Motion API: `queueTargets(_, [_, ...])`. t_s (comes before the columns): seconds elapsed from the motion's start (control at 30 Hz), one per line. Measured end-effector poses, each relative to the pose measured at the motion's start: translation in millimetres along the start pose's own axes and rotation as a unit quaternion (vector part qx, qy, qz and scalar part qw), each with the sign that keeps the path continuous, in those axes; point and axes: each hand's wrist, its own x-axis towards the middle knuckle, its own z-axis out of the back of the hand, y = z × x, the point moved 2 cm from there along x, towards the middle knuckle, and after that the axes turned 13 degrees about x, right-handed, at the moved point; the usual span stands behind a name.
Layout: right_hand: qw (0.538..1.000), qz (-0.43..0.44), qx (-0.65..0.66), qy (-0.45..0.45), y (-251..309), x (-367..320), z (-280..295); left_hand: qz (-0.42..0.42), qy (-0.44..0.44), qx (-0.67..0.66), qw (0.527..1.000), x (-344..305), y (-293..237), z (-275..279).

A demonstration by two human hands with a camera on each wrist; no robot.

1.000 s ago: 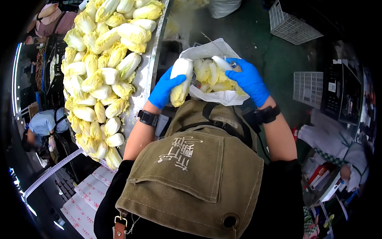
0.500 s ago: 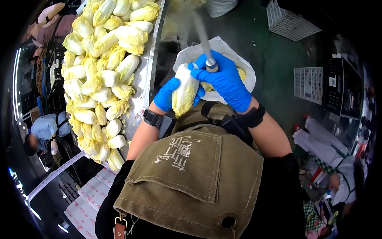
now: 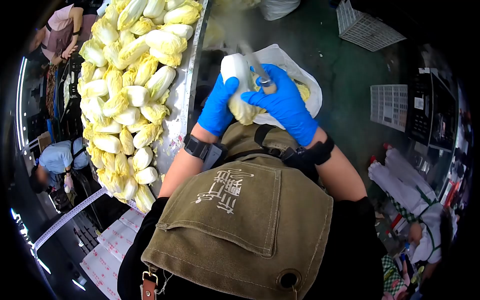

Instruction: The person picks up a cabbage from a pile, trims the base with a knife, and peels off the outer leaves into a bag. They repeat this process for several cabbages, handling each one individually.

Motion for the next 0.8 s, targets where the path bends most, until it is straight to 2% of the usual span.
queueTargets(0.07, [0.995, 0.069, -0.068, -0.014, -3, 1, -7, 0.020, -0.021, -0.061, 0.998, 2, 2, -9])
queueTargets(0.1, [0.996, 0.054, -0.064, -0.021, -4, 3, -4, 0.031, -0.031, -0.092, 0.995, 3, 1, -13])
queueTargets(0.23, [0.999, -0.019, -0.032, -0.024, 2, 4, 5, -0.027, -0.044, 0.109, 0.993, 6, -1, -8])
queueTargets(0.4, [0.992, -0.113, 0.055, 0.006, 10, 2, 16, 0.021, -0.020, 0.066, 0.997, 0, 6, 13])
queueTargets(0.47, [0.995, -0.091, -0.029, 0.018, -3, 11, 47, 0.074, -0.004, 0.070, 0.995, -6, 3, 25])
queueTargets(0.5, [0.994, -0.081, -0.070, 0.025, -8, 14, 59, 0.077, -0.013, 0.059, 0.995, -7, 5, 31])
queueTargets(0.6, [0.992, -0.117, -0.042, 0.004, -5, 16, 82, 0.091, -0.043, 0.015, 0.995, -13, 7, 47])
queueTargets(0.63, [0.992, -0.122, -0.045, 0.005, -6, 19, 88, 0.141, -0.071, -0.032, 0.987, -14, 7, 52])
queueTargets(0.67, [0.985, -0.131, -0.117, 0.008, -9, 20, 91, 0.133, -0.035, -0.128, 0.982, -10, 8, 53])
queueTargets(0.7, [0.985, -0.070, -0.160, 0.000, -13, 18, 88, 0.124, 0.000, -0.223, 0.967, -7, 8, 53])
queueTargets(0.77, [0.967, 0.060, -0.247, -0.014, -24, 21, 76, 0.081, -0.027, -0.131, 0.988, 1, 5, 38])
queueTargets(0.8, [0.990, 0.005, -0.135, -0.041, -29, 17, 68, 0.071, -0.039, -0.103, 0.991, 2, 6, 32])
